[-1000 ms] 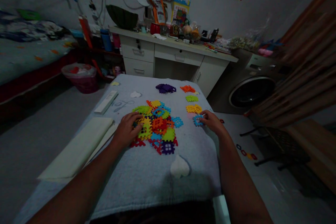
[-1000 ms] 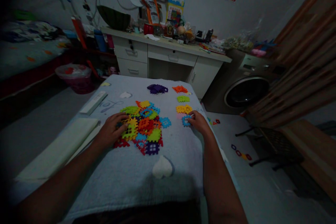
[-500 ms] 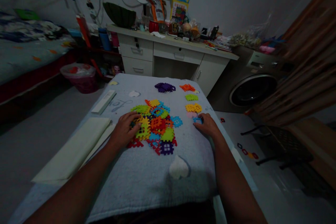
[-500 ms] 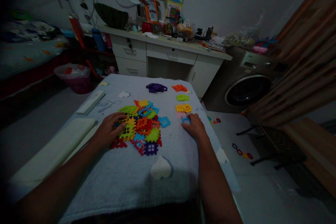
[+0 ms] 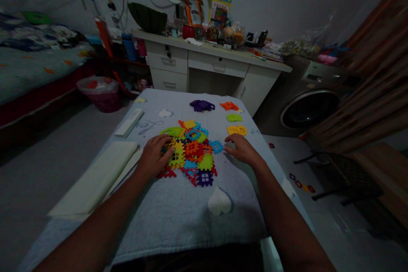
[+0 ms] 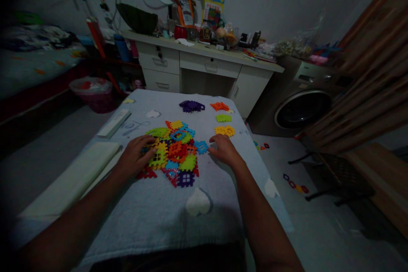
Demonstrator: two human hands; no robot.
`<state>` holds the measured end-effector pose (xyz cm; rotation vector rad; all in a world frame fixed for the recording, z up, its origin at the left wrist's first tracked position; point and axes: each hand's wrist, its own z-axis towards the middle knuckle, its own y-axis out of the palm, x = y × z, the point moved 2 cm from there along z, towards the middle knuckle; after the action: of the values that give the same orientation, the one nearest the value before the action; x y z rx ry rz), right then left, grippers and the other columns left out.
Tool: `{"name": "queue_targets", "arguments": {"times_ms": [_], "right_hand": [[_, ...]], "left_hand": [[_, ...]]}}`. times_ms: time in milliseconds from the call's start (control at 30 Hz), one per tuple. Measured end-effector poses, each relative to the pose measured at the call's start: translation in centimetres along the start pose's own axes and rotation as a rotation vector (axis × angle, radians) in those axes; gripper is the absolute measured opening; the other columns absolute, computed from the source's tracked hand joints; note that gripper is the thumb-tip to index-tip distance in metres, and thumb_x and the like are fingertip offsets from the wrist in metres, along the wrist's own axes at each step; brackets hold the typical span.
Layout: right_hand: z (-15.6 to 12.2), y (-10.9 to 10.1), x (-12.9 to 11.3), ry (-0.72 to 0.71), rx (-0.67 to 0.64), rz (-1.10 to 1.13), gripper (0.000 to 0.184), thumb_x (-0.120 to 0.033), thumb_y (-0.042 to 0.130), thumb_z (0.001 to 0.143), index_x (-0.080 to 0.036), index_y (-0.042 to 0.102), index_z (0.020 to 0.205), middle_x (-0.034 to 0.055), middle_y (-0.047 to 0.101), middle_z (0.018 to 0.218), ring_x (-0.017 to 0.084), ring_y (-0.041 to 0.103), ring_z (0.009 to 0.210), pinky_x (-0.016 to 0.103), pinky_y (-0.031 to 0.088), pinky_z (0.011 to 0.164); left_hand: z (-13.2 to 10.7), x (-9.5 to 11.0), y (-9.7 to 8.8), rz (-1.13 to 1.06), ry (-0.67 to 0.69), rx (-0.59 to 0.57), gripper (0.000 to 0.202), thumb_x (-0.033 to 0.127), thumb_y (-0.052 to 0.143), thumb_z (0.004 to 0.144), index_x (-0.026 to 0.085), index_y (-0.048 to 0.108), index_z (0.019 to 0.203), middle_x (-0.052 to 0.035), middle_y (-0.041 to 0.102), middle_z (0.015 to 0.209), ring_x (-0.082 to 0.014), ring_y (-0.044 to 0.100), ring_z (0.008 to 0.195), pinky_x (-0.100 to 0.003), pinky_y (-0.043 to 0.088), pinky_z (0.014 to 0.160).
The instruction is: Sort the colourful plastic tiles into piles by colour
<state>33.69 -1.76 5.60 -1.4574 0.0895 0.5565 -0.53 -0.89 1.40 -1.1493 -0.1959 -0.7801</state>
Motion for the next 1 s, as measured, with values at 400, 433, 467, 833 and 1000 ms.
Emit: {"name": "queue_targets", "arguments": {"times_ms": [400,433,467,833,1000], "right_hand": [[0.4,3.4,-1.5,-0.076,0.01,0.052,0.025,-0.013,0.057,0.08,-0.017,0.066,0.103,0.0091,0.067,0.105,0.022,0.057,0.1,0.035,0.041,0.094],[0.4,3.1,-1.3,-0.072,0.037,0.067,0.021,-0.015,0.056,0.082,-0.017,0.067,0.1,0.0092,0.067,0.102,0.022,0.057,0.098,0.035,0.042,0.093],[0.4,2.8,-1.1,-0.064,0.067,0.084,0.018,-0.017,0.054,0.084,-0.017,0.067,0.097,0.0094,0.067,0.1,0.022,0.058,0.096,0.035,0.042,0.091],[-2.0,-1.5,6.9,0.372,0.371,0.321,0.029,-0.029,0.064,0.072,-0.019,0.064,0.1,-0.0013,0.055,0.068,0.016,0.052,0.062,0.027,0.04,0.056],[-2.1,-1.2,7.8,0.436,0.349,0.277,0.023,-0.028,0.066,0.067,-0.019,0.065,0.087,-0.0011,0.058,0.07,0.016,0.055,0.066,0.027,0.042,0.06]], "left_hand": [[-0.4,0.2,-0.1,0.001,0.002,0.013,0.042,0.049,0.047,0.091,0.019,0.06,0.117,-0.0126,0.06,0.128,-0.0303,0.052,0.123,-0.051,0.04,0.107],[-0.4,0.2,-0.1,-0.001,0.001,0.009,0.043,0.049,0.047,0.091,0.019,0.06,0.117,-0.0128,0.06,0.128,-0.0302,0.052,0.123,-0.051,0.039,0.108],[-0.4,0.2,-0.1,-0.003,0.0,0.005,0.043,0.05,0.047,0.09,0.019,0.06,0.117,-0.0128,0.06,0.128,-0.03,0.052,0.123,-0.05,0.04,0.108],[-0.2,-0.5,0.3,-0.066,-0.03,0.005,0.043,0.052,0.051,0.087,0.021,0.062,0.115,-0.0101,0.062,0.124,-0.029,0.055,0.121,-0.048,0.041,0.108],[-0.2,-0.7,0.3,-0.07,-0.033,0.002,0.043,0.052,0.052,0.086,0.022,0.062,0.114,-0.0098,0.062,0.123,-0.029,0.055,0.121,-0.048,0.041,0.108]]}}
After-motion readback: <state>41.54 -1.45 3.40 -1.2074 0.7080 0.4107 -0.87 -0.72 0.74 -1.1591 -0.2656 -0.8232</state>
